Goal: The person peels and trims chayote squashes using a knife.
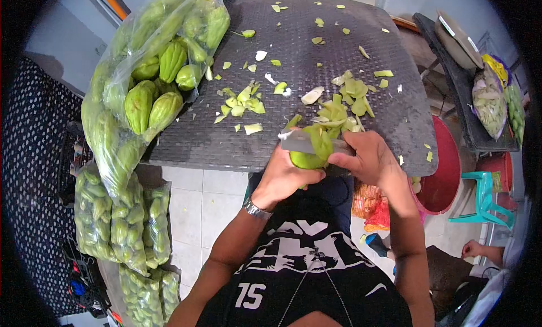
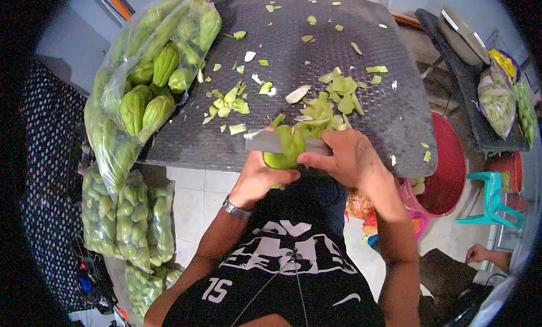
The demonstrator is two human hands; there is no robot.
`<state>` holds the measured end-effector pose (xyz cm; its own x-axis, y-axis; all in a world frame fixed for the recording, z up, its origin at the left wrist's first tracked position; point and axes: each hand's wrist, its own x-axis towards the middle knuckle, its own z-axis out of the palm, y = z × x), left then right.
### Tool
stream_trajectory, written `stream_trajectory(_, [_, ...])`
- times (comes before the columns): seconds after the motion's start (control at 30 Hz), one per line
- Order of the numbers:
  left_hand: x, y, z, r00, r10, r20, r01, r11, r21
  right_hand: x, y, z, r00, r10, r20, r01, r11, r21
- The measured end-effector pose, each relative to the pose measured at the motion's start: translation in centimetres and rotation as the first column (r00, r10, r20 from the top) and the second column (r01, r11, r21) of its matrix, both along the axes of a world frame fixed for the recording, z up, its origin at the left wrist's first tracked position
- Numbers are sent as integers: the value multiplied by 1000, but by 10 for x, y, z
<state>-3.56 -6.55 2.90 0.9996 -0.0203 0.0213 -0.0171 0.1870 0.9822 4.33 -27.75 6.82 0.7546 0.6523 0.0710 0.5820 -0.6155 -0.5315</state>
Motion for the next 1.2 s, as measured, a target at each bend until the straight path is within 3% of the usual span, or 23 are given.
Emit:
stream_trajectory(0.03, [1, -1, -3, 998, 14, 61, -15, 1000, 5, -1, 0, 5, 999, 8, -35, -9, 1000, -2])
stream_trajectory(0.13, [0, 4, 5, 989, -56, -140, 56, 998, -2, -4, 5, 12, 997, 41, -71, -40, 999, 22])
stream_trajectory(0.27, [3, 9, 10, 995, -76, -60, 79, 996, 37, 5, 4, 11, 993, 59, -98, -61, 998, -21])
stream_trajectory(0.33, [1, 11, 8, 998, -57, 16, 56, 996, 66, 20, -1, -1, 992, -67, -107, 62, 997, -41])
stream_trajectory(0.37, [-2, 11, 8, 997, -62, 53, 60, 997, 40, 27, -5, -9, 985, -132, -114, 127, 991, -48])
stream_trajectory(0.4, [-5, 10, 10, 993, -69, 91, 68, 998, 15, 34, -10, -8, 944, -282, -169, 244, 945, -217])
stream_trajectory(0.43, [-6, 9, 11, 990, -60, 131, 62, 998, -17, 34, -16, -6, 951, -222, -215, 181, 964, -194])
stream_trajectory(0.53, [1, 18, 23, 965, -149, -215, 110, 977, -183, 32, -20, -5, 973, -105, -208, 85, 991, -99])
stream_trajectory(0.63, [9, 22, -3, 973, -153, -170, 86, 934, -347, 26, -21, -12, 983, -78, -168, 72, 997, -41])
stream_trajectory(0.77, [9, 23, -5, 981, -103, -164, 25, 908, -419, 15, -8, -3, 882, -293, -368, 285, 955, -78])
stream_trajectory(0.87, [9, 27, -3, 975, -139, -172, 39, 874, -484, 5, -6, 3, 876, -287, -388, 316, 949, 11])
stream_trajectory(0.97, [8, 27, -2, 966, -203, -159, 78, 818, -570, 1, -7, 1, 929, -198, -313, 237, 967, 90])
stream_trajectory(1.03, [11, 23, -3, 967, -230, -111, 112, 773, -624, -8, -3, 22, 959, -178, -220, 187, 982, 21])
stream_trajectory(1.13, [5, 20, -3, 961, -211, -179, 70, 810, -582, -13, 2, 36, 993, -66, -99, 67, 998, 1])
stream_trajectory(1.2, [3, 19, -19, 964, -196, -178, 103, 897, -429, -16, 4, 36, 998, 7, -59, -7, 1000, 2])
